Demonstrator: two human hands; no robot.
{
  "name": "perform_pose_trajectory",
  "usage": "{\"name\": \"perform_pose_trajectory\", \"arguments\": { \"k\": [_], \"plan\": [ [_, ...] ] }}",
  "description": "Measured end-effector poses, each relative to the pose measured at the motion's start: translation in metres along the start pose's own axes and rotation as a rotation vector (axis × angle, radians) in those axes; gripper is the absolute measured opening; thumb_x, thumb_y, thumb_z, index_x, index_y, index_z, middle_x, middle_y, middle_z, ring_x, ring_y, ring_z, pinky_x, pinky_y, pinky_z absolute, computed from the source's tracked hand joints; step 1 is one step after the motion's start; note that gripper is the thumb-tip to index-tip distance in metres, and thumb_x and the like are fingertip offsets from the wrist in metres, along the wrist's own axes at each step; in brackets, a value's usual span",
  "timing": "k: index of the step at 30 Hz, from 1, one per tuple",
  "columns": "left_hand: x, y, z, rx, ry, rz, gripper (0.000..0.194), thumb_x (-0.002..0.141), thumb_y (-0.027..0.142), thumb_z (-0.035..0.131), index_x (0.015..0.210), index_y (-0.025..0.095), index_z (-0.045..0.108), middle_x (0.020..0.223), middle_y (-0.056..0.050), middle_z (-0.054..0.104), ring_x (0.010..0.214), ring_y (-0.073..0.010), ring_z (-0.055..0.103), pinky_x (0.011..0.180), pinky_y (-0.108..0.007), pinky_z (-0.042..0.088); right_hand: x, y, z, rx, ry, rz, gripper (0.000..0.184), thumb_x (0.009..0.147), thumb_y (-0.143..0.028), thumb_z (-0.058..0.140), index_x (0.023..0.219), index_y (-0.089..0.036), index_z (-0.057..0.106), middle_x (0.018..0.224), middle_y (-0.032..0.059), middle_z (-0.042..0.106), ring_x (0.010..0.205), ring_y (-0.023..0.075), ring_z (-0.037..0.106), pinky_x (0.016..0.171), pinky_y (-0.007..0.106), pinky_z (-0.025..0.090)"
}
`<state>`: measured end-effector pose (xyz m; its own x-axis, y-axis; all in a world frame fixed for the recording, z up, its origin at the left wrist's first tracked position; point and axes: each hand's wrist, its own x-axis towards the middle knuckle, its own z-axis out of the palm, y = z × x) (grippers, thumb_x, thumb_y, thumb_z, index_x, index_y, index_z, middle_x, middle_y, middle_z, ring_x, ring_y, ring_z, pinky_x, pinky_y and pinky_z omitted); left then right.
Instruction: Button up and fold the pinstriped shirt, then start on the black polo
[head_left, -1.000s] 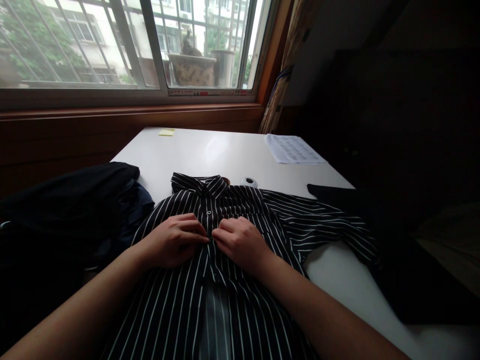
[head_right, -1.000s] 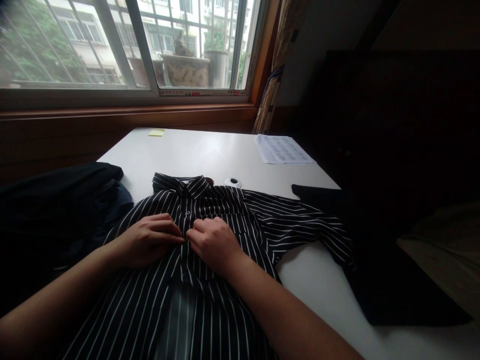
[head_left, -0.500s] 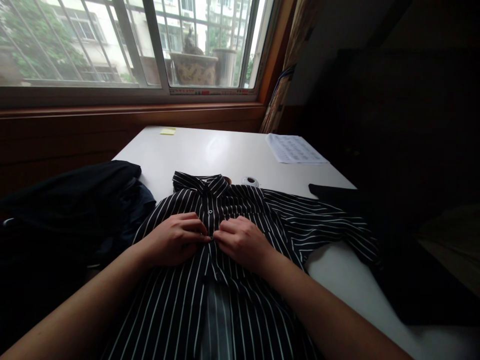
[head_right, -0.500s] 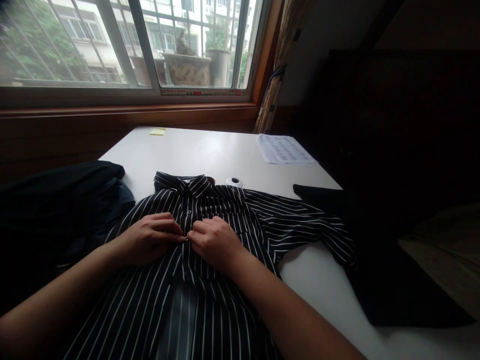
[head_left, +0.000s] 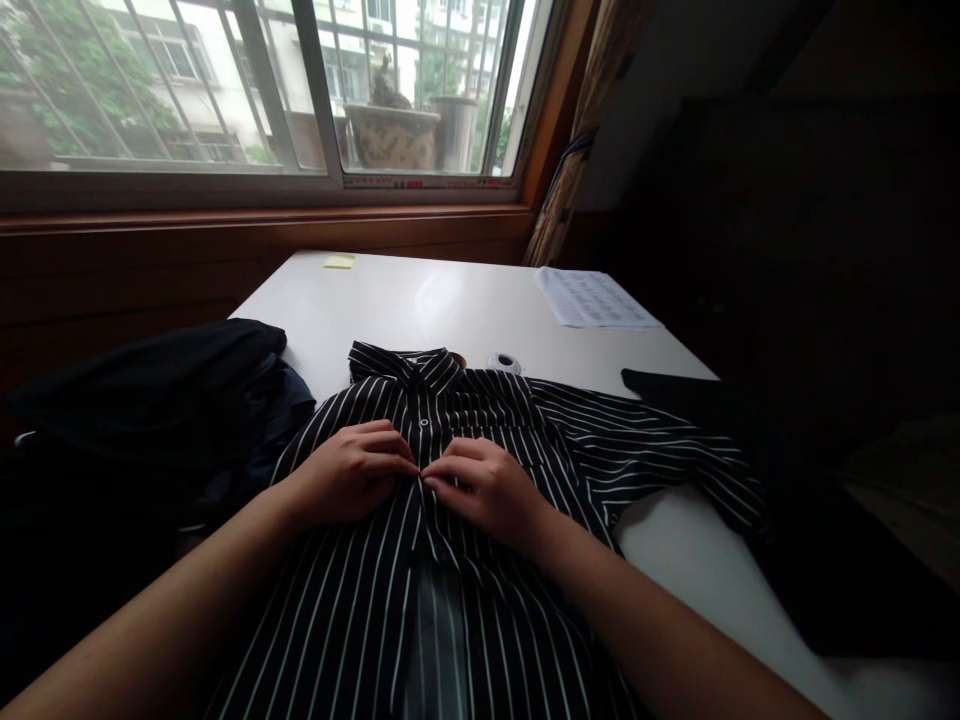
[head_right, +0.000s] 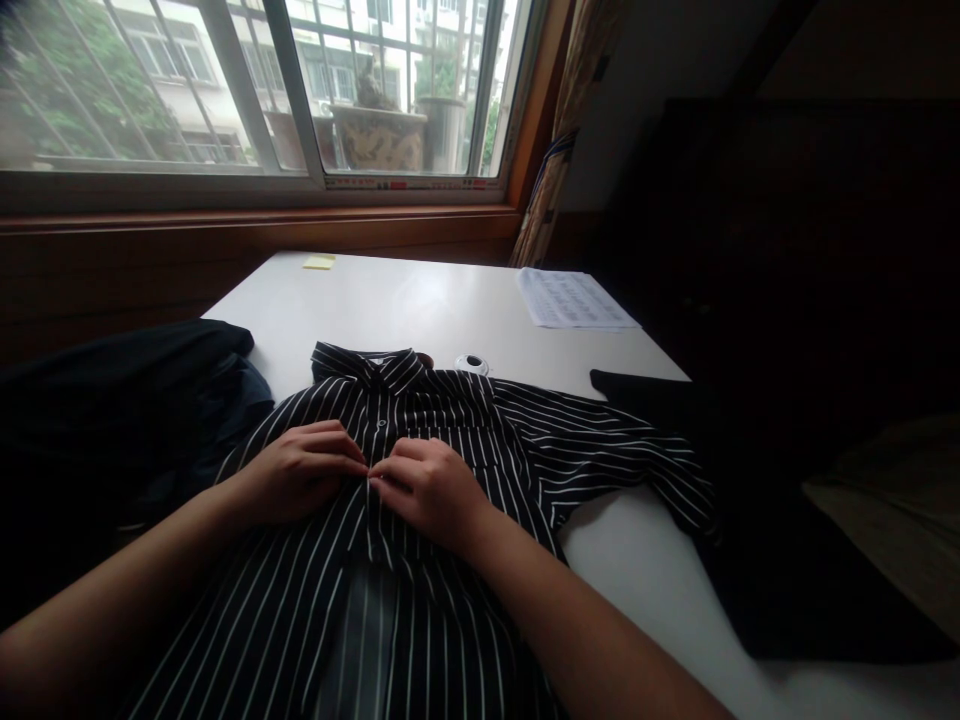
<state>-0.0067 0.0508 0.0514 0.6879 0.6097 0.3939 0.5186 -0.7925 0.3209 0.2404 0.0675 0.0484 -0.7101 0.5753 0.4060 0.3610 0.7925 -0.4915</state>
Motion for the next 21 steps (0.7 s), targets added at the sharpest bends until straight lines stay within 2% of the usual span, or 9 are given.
{"name": "perform_pose_trajectory", "arguments": {
  "k": [5, 15, 21],
  "plan": [
    [0.0, 0.0, -0.001, -0.009, 0.024, 0.008, 0.033, 0.085, 0.005, 0.05, 0.103, 0.022, 0.072, 0.097, -0.005, 0.069, 0.087, -0.0177, 0.061, 0.077, -0.032, 0.051, 0.0, 0.002, -0.005, 0.108, 0.114, 0.138, 0.014, 0.096, -0.022, 0.058, 0.097, -0.019, 0.072, 0.087, 0.0031, 0.067, 0.081, 0.0154, 0.063, 0.08, 0.031, 0.05],
    [0.0, 0.001, -0.002, -0.016, 0.052, 0.045, 0.031, 0.085, 0.006, 0.049, 0.102, 0.022, 0.07, 0.097, -0.006, 0.068, 0.084, -0.0176, 0.06, 0.074, -0.033, 0.05, -0.001, 0.009, 0.001, 0.005, 0.003, 0.106, 0.006, 0.089, -0.022, 0.069, 0.094, -0.021, 0.072, 0.09, 0.0017, 0.066, 0.084, 0.016, 0.063, 0.081, 0.031, 0.049],
    [0.002, 0.01, -0.003, 0.076, -0.059, 0.112, 0.037, 0.086, 0.012, 0.054, 0.118, 0.026, 0.068, 0.093, -0.005, 0.063, 0.08, -0.018, 0.056, 0.072, -0.034, 0.049, -0.001, 0.008, 0.001, -0.009, 0.007, 0.116, 0.005, 0.09, -0.02, 0.067, 0.09, -0.02, 0.071, 0.087, 0.0016, 0.066, 0.082, 0.0155, 0.062, 0.079, 0.03, 0.048]
  ]
}}
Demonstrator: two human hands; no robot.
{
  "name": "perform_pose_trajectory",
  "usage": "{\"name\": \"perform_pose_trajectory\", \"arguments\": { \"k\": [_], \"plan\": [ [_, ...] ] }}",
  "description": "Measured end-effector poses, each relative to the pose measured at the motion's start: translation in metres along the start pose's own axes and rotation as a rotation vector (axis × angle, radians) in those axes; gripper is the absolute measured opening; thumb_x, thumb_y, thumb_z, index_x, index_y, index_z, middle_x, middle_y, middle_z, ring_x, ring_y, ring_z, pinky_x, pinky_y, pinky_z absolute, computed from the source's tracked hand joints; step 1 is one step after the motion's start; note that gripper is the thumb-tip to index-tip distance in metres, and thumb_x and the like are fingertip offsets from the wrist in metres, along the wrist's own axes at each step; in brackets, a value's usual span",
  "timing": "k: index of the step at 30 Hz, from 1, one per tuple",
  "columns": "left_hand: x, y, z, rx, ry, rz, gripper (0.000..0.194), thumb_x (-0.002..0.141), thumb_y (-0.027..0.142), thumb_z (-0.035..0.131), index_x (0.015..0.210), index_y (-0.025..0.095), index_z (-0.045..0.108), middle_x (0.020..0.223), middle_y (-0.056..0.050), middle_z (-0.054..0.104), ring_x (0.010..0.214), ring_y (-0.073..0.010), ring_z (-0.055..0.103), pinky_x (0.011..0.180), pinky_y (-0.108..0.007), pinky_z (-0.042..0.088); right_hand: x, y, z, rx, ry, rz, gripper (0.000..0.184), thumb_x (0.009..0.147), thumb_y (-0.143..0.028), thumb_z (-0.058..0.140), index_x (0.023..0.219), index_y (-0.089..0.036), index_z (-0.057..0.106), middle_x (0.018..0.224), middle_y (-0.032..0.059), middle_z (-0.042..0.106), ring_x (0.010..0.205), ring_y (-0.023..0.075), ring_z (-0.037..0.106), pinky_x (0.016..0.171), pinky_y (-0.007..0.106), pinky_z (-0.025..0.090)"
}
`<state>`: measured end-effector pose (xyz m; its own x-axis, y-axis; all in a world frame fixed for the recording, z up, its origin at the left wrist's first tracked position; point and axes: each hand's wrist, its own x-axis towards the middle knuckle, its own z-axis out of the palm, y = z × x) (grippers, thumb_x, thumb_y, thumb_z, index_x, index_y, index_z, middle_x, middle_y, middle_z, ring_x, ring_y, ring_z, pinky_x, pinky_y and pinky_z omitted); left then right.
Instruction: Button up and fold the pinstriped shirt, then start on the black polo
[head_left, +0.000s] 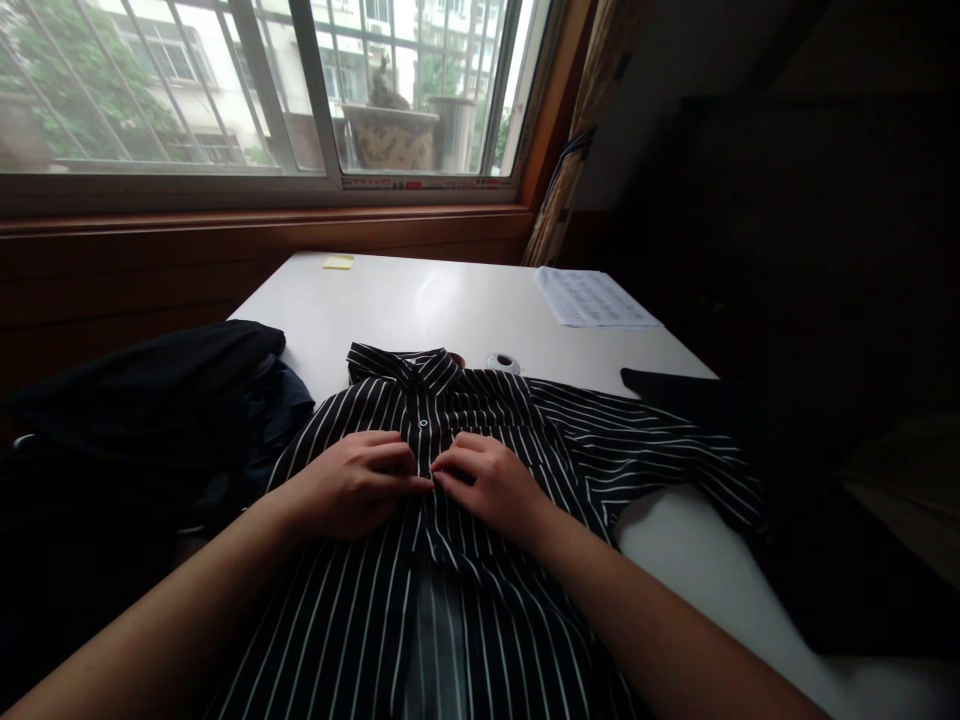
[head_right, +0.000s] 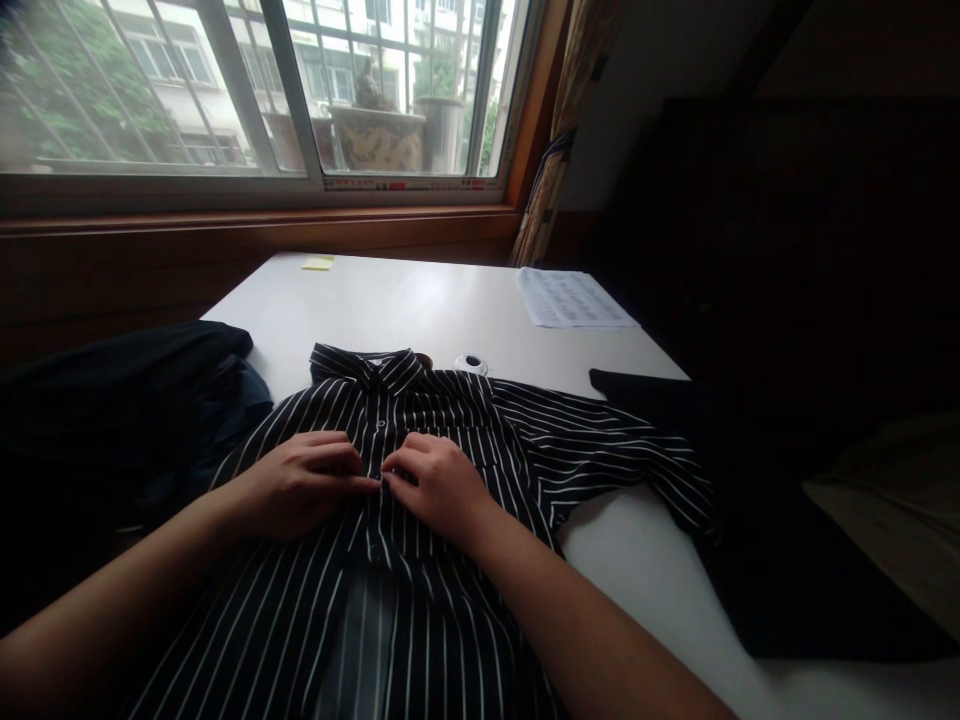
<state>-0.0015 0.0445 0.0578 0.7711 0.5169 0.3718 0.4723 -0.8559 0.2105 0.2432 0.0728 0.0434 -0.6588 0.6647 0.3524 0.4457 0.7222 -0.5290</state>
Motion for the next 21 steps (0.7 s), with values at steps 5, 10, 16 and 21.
{"name": "perform_pose_trajectory", "arguments": {
  "k": [5, 10, 16, 21],
  "plan": [
    [-0.0008, 0.0008, 0.0022, 0.062, -0.045, -0.015, 0.037, 0.085, 0.013, 0.057, 0.116, 0.027, 0.07, 0.092, -0.005, 0.061, 0.079, -0.0184, 0.055, 0.071, -0.034, 0.05, -0.0005, 0.0004, 0.0004, 0.002, 0.005, 0.012, 0.005, 0.09, -0.02, 0.066, 0.09, -0.021, 0.071, 0.086, 0.001, 0.065, 0.081, 0.0151, 0.061, 0.078, 0.03, 0.048],
    [-0.0019, 0.0001, 0.0015, 0.044, -0.017, -0.021, 0.035, 0.084, 0.01, 0.057, 0.112, 0.025, 0.072, 0.091, -0.005, 0.063, 0.079, -0.018, 0.056, 0.072, -0.034, 0.049, -0.0005, -0.0001, -0.0001, 0.009, 0.0, 0.016, 0.005, 0.09, -0.019, 0.066, 0.089, -0.021, 0.071, 0.086, 0.0006, 0.064, 0.081, 0.0148, 0.061, 0.078, 0.029, 0.047],
    [-0.0033, -0.002, 0.0025, 0.061, 0.003, -0.039, 0.031, 0.084, 0.01, 0.058, 0.108, 0.023, 0.073, 0.091, -0.005, 0.064, 0.08, -0.0177, 0.056, 0.071, -0.034, 0.05, -0.0004, -0.0002, -0.0008, 0.013, -0.004, 0.016, 0.006, 0.09, -0.018, 0.066, 0.089, -0.02, 0.071, 0.086, 0.0007, 0.064, 0.08, 0.0144, 0.061, 0.078, 0.029, 0.047],
    [-0.0013, -0.0024, 0.0029, 0.126, 0.021, -0.031, 0.029, 0.086, 0.011, 0.055, 0.106, 0.021, 0.073, 0.089, -0.005, 0.065, 0.078, -0.0177, 0.056, 0.07, -0.034, 0.051, -0.0015, 0.0003, 0.0002, 0.009, 0.0, 0.02, 0.006, 0.09, -0.019, 0.066, 0.09, -0.021, 0.071, 0.086, 0.0006, 0.064, 0.082, 0.0147, 0.061, 0.079, 0.03, 0.047]
  ]
}}
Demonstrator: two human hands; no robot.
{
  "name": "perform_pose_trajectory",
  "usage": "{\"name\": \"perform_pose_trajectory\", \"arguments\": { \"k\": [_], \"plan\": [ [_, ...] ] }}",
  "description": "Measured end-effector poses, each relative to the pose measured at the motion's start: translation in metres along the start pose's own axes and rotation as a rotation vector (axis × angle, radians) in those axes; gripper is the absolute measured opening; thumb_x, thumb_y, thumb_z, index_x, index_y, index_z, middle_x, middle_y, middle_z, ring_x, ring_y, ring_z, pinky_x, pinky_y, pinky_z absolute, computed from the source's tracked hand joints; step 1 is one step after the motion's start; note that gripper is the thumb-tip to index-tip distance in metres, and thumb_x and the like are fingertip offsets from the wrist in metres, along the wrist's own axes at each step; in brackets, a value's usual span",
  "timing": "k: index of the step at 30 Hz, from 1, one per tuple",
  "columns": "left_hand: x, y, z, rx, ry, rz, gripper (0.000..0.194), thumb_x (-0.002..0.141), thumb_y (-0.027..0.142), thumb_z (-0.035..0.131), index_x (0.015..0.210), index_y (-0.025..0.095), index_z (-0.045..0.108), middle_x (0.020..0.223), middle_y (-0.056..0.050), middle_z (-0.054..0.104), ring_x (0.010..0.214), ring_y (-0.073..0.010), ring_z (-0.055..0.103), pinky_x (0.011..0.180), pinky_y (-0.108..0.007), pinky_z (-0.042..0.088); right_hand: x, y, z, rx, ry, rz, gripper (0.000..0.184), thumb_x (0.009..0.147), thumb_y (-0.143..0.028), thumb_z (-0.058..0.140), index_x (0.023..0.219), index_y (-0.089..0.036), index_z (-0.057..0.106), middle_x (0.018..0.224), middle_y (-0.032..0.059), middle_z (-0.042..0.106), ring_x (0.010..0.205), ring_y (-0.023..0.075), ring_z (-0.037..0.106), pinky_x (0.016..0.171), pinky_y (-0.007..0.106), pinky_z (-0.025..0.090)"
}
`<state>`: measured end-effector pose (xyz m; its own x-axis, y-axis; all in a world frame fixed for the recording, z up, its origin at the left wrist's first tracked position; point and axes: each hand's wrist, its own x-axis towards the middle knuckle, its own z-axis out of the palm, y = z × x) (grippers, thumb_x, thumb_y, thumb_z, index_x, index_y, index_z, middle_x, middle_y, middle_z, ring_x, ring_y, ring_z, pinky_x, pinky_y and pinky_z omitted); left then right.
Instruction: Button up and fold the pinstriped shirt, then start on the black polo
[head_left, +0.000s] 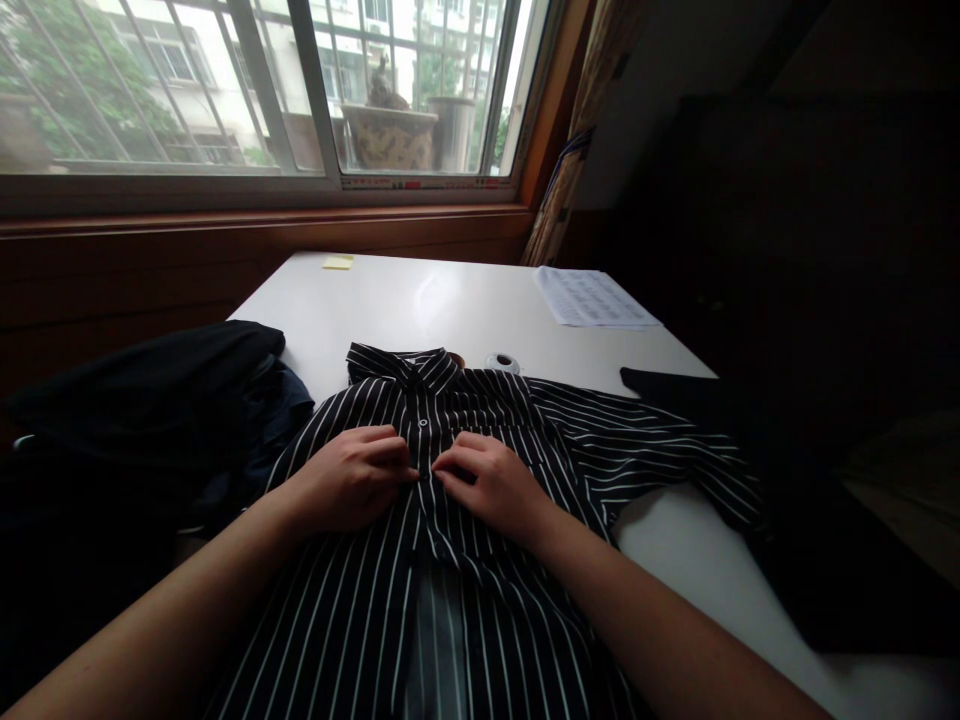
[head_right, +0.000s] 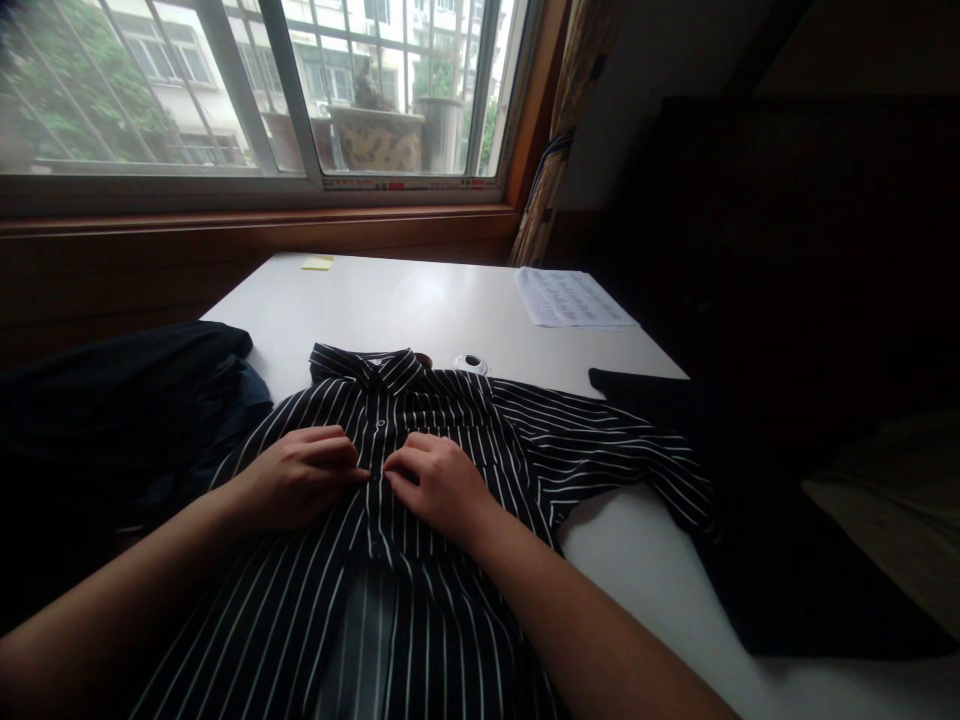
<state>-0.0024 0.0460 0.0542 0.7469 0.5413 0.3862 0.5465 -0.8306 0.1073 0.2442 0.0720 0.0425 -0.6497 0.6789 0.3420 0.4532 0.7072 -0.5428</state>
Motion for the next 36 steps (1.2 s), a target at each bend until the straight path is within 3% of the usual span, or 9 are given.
{"name": "perform_pose_trajectory", "arguments": {
  "k": [11, 23, 29, 36],
  "plan": [
    [-0.0008, -0.001, 0.0001, 0.002, 0.086, 0.007, 0.025, 0.089, 0.011, 0.052, 0.097, 0.019, 0.073, 0.09, -0.006, 0.065, 0.075, -0.0158, 0.057, 0.067, -0.031, 0.051, -0.0008, 0.0018, 0.0001, -0.065, -0.052, -0.056, 0.022, 0.093, -0.02, 0.062, 0.113, -0.025, 0.072, 0.094, 0.0025, 0.065, 0.084, 0.0157, 0.06, 0.079, 0.033, 0.045],
    [-0.0006, 0.0024, -0.0017, -0.092, -0.016, 0.042, 0.032, 0.086, 0.013, 0.057, 0.111, 0.027, 0.07, 0.094, -0.005, 0.063, 0.077, -0.0164, 0.057, 0.07, -0.032, 0.051, -0.0012, 0.0016, -0.0011, -0.055, -0.065, -0.052, 0.017, 0.091, -0.016, 0.064, 0.102, -0.023, 0.074, 0.093, 0.0024, 0.065, 0.087, 0.0164, 0.061, 0.081, 0.033, 0.046],
    [0.0, 0.0047, -0.0024, -0.131, 0.058, 0.06, 0.042, 0.085, 0.009, 0.051, 0.121, 0.024, 0.065, 0.093, -0.006, 0.064, 0.076, -0.0163, 0.057, 0.068, -0.033, 0.05, -0.0011, 0.0013, -0.0009, -0.055, -0.05, -0.059, 0.015, 0.09, -0.016, 0.065, 0.1, -0.022, 0.074, 0.092, 0.0027, 0.065, 0.086, 0.0163, 0.062, 0.08, 0.033, 0.046],
    [0.0009, 0.0054, -0.0016, -0.111, -0.044, 0.013, 0.04, 0.082, 0.01, 0.056, 0.115, 0.027, 0.069, 0.094, -0.005, 0.062, 0.08, -0.0183, 0.057, 0.07, -0.034, 0.05, -0.0018, 0.0028, 0.0004, -0.042, -0.042, -0.057, 0.016, 0.09, -0.016, 0.064, 0.1, -0.023, 0.074, 0.092, 0.0021, 0.065, 0.086, 0.0162, 0.062, 0.079, 0.033, 0.046]
  ]
}}
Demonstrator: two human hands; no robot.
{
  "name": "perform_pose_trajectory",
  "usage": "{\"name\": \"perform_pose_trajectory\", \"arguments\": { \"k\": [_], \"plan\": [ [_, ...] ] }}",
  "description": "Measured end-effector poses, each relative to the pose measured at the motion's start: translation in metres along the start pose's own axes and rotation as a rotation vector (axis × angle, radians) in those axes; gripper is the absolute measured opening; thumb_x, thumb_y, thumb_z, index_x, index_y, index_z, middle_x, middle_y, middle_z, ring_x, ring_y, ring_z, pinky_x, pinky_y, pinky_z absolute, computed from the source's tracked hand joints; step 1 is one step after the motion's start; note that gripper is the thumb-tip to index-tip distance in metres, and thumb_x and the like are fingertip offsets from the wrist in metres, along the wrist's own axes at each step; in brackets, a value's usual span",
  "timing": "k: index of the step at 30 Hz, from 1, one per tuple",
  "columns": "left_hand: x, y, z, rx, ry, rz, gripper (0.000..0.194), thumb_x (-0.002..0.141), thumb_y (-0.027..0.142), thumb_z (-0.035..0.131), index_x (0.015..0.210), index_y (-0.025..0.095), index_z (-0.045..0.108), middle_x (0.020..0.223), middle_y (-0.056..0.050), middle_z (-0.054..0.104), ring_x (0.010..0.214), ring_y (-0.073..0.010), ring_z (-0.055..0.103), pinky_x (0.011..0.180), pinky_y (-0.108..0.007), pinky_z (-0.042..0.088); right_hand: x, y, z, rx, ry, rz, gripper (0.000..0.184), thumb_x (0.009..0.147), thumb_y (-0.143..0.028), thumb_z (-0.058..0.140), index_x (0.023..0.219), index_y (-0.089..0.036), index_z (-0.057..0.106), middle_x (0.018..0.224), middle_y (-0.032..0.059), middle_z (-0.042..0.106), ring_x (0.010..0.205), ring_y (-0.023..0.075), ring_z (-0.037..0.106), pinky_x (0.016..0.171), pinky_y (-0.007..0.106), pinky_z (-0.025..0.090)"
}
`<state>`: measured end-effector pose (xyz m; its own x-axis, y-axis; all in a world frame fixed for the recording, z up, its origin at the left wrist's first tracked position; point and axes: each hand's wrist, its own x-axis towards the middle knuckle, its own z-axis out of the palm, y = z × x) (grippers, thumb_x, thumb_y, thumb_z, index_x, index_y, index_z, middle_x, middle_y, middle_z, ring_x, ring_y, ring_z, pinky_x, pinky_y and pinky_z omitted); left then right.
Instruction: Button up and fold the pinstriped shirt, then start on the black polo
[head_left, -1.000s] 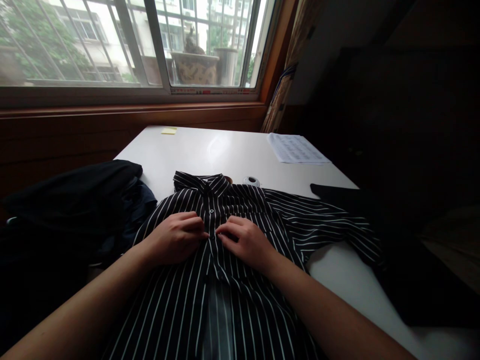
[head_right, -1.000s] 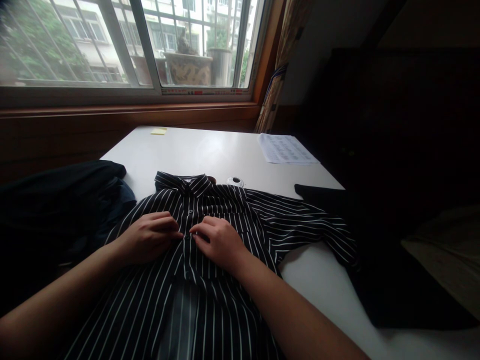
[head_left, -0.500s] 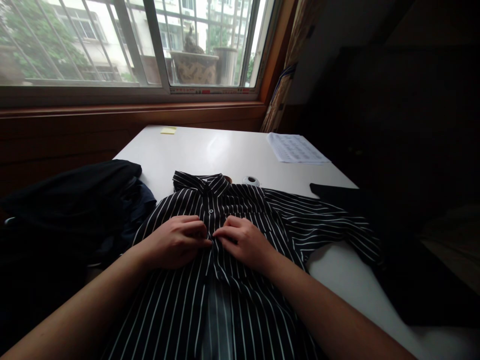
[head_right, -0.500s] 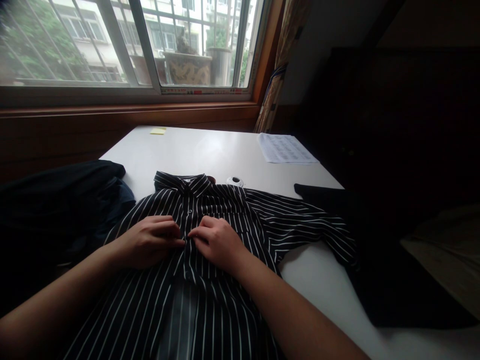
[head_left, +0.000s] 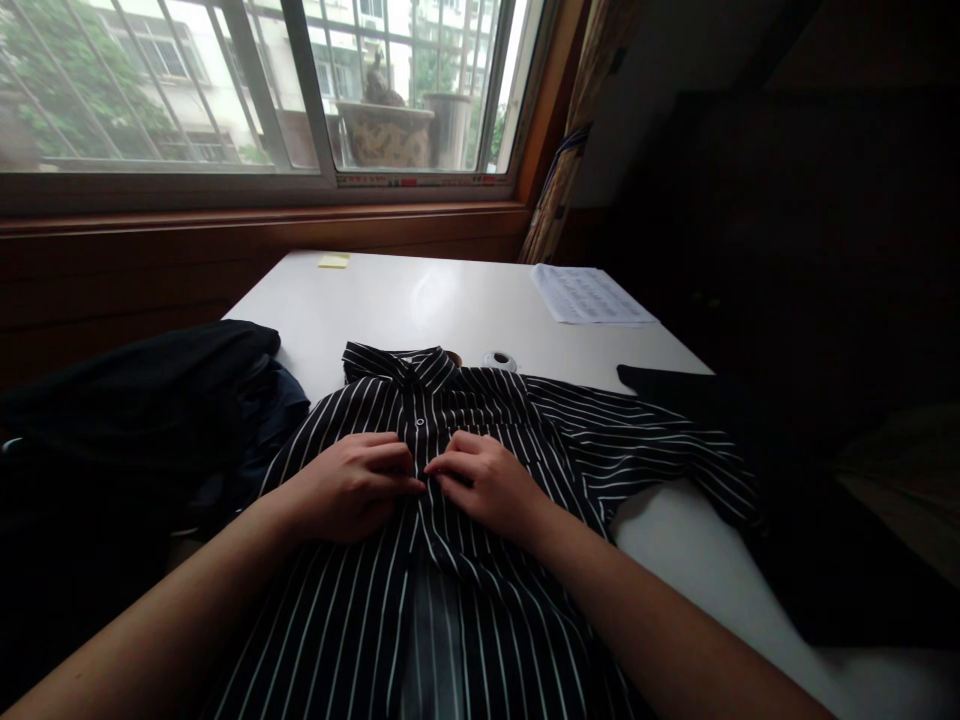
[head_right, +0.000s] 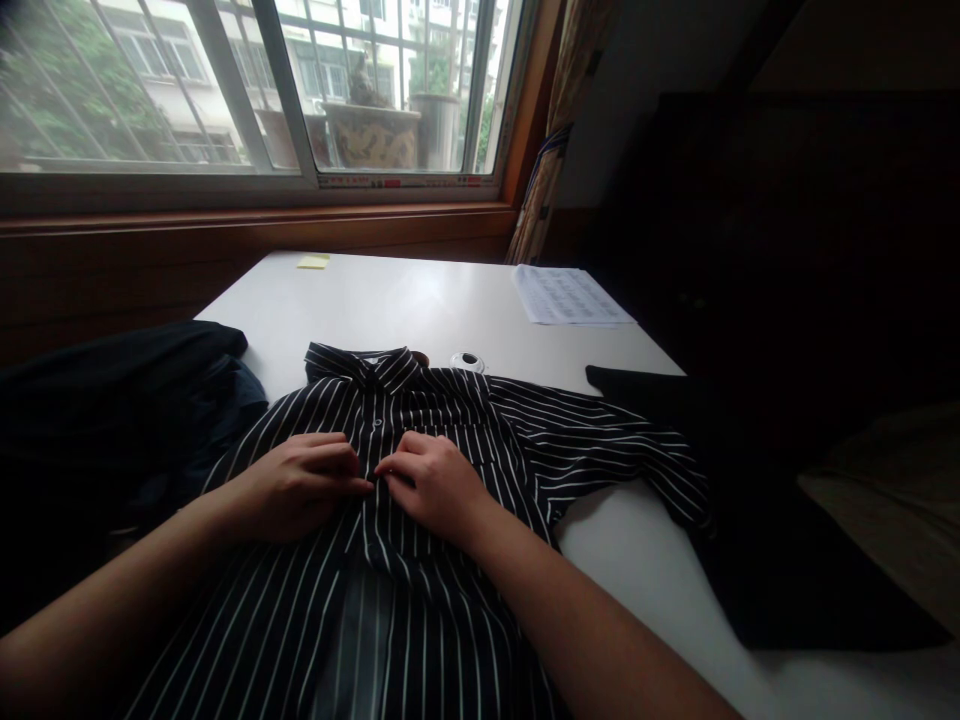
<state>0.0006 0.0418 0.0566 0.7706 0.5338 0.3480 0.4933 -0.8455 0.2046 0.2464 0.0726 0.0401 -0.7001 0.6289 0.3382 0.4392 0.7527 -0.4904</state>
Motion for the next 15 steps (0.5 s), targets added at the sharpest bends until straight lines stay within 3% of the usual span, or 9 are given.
{"name": "perform_pose_trajectory", "arguments": {
  "k": [15],
  "plan": [
    [-0.0012, -0.004, 0.0019, 0.124, 0.03, -0.006, 0.027, 0.085, 0.012, 0.057, 0.104, 0.022, 0.074, 0.086, -0.004, 0.064, 0.075, -0.0173, 0.056, 0.068, -0.033, 0.05, -0.0003, 0.0005, -0.0001, 0.011, 0.012, 0.011, 0.016, 0.09, -0.015, 0.063, 0.099, -0.023, 0.074, 0.092, 0.0021, 0.065, 0.085, 0.0159, 0.062, 0.079, 0.033, 0.047]
  ]
}}
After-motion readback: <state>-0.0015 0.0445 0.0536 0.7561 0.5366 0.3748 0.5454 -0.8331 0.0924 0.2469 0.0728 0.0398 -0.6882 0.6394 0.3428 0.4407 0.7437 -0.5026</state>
